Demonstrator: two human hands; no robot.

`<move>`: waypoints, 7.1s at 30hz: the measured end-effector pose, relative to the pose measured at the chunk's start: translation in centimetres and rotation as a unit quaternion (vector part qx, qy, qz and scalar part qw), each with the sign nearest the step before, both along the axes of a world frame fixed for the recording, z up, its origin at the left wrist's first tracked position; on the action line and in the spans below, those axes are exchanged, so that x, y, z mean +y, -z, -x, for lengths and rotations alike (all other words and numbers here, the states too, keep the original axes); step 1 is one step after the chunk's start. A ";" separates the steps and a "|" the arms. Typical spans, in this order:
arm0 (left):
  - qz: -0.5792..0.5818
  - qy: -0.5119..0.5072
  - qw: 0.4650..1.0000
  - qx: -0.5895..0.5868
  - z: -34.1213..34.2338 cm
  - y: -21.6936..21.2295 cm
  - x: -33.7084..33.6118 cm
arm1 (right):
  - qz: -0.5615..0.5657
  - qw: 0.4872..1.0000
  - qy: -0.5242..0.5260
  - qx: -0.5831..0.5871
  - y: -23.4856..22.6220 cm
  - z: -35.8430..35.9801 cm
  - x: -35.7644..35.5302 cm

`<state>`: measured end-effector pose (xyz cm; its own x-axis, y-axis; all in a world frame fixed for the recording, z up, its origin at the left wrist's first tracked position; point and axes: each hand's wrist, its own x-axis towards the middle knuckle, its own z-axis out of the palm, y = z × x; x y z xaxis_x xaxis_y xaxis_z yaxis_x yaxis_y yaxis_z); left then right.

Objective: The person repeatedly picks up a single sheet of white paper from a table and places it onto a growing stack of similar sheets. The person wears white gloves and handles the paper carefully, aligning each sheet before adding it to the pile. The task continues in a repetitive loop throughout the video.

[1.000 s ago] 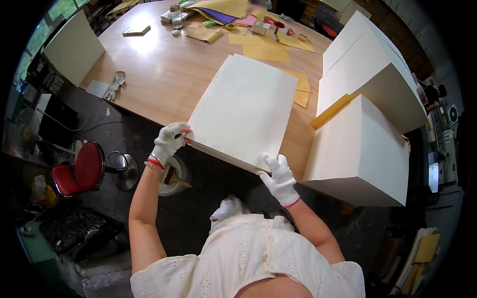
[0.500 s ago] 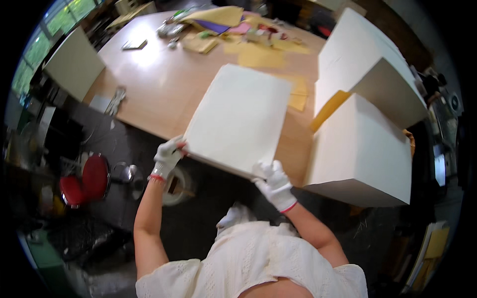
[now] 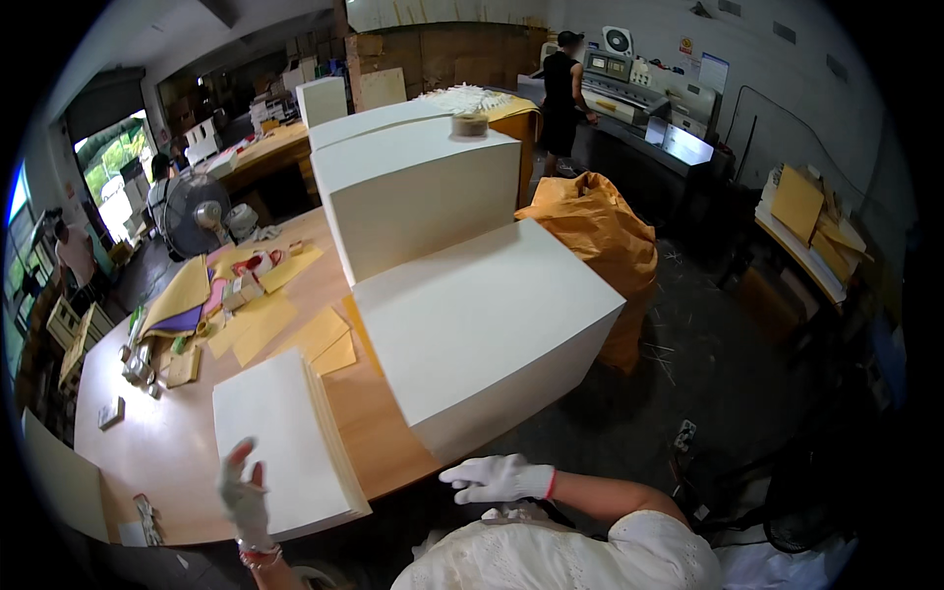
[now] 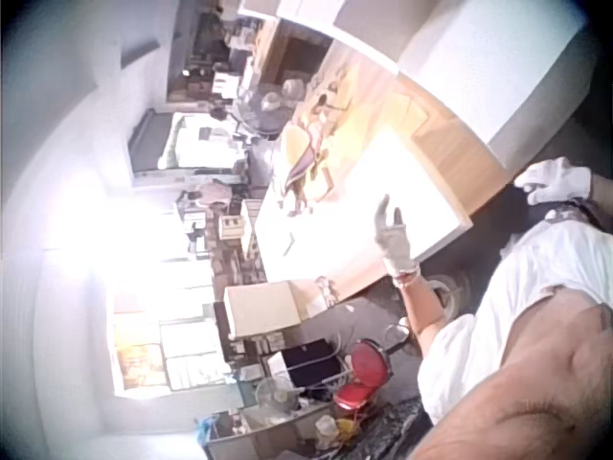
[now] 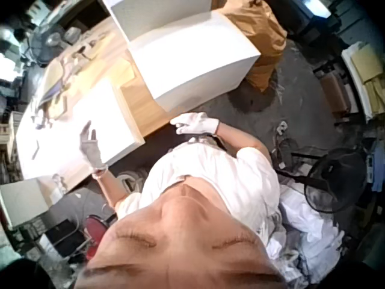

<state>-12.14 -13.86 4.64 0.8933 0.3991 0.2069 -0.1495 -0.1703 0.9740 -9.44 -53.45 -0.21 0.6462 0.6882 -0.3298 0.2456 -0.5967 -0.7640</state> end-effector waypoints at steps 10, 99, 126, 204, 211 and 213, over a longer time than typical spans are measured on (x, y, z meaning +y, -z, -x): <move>-0.497 0.356 0.762 -0.214 -12.3 -9.3 -37.6 | -0.087 0.957 0.211 -0.177 5.6 -3.9 -16.8; -0.479 0.375 0.793 -0.045 -16.9 -8.0 -43.1 | -0.530 0.788 0.230 0.214 -4.6 -6.3 -26.2; -0.529 0.369 0.764 0.005 -15.8 -10.2 -39.0 | -0.449 0.856 0.152 0.205 -8.0 -5.8 -22.5; -0.329 -0.318 0.767 -0.450 -5.0 -11.9 -11.7 | -0.342 0.934 0.063 0.078 11.2 -7.3 23.3; -0.246 -0.084 0.951 -0.165 -6.1 -3.0 -3.8 | -0.538 0.812 0.098 0.202 6.2 -4.0 26.7; -0.149 -0.030 0.975 -0.161 -3.7 4.2 3.7 | -0.361 0.871 0.206 0.261 6.7 -4.9 26.4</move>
<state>-8.41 -10.21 0.46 0.7397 0.3269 0.5881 -0.4210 -0.4569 0.7836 -4.51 -27.00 -6.87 0.7783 0.5841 -0.2305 -0.3696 0.1294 -0.9201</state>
